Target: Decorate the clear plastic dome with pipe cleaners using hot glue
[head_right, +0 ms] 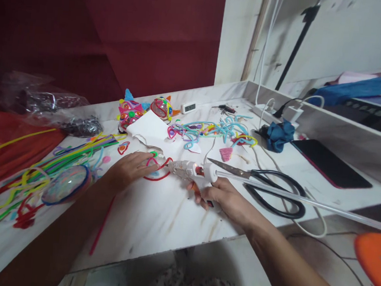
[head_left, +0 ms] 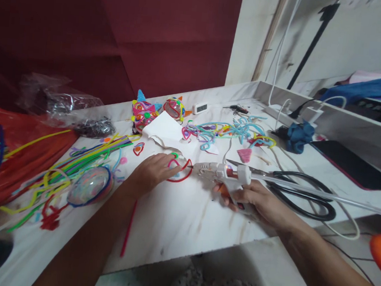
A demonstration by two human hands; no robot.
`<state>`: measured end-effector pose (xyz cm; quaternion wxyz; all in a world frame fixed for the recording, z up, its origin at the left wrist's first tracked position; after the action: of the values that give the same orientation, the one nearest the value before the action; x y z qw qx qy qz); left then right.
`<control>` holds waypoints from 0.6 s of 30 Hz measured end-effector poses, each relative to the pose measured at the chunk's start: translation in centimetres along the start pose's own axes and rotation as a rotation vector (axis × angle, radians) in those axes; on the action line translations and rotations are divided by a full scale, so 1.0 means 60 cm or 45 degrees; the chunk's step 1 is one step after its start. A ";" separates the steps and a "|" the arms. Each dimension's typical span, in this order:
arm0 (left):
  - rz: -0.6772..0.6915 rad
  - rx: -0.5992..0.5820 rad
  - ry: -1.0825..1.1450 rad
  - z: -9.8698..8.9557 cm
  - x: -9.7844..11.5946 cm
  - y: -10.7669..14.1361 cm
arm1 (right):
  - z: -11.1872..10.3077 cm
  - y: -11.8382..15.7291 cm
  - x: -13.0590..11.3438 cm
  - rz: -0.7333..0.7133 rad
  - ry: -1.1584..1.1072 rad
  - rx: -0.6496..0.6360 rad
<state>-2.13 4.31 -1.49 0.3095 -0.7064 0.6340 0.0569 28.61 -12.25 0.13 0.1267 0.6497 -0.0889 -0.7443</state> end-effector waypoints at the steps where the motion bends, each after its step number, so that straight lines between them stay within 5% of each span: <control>1: 0.004 0.011 0.002 0.000 0.000 0.000 | 0.000 0.001 0.002 0.000 -0.007 -0.004; 13: -0.039 0.126 -0.047 0.017 0.007 0.002 | -0.004 0.015 0.005 0.004 -0.066 0.008; 18: -0.032 0.060 -0.032 0.015 0.005 0.005 | -0.007 0.017 0.008 0.007 -0.051 0.006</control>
<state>-2.08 4.54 -2.48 0.3349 -0.7061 0.6221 0.0468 29.02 -13.38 -0.08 0.1255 0.6346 -0.0948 -0.7567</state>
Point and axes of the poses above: each hand's wrist, its own y-axis away from the middle knuckle, its own z-axis out of the palm, x = y × z, the point moved 1 cm from there along -y, towards the middle knuckle, and after that the axes turned 5 degrees about z, right-handed, at the moved point
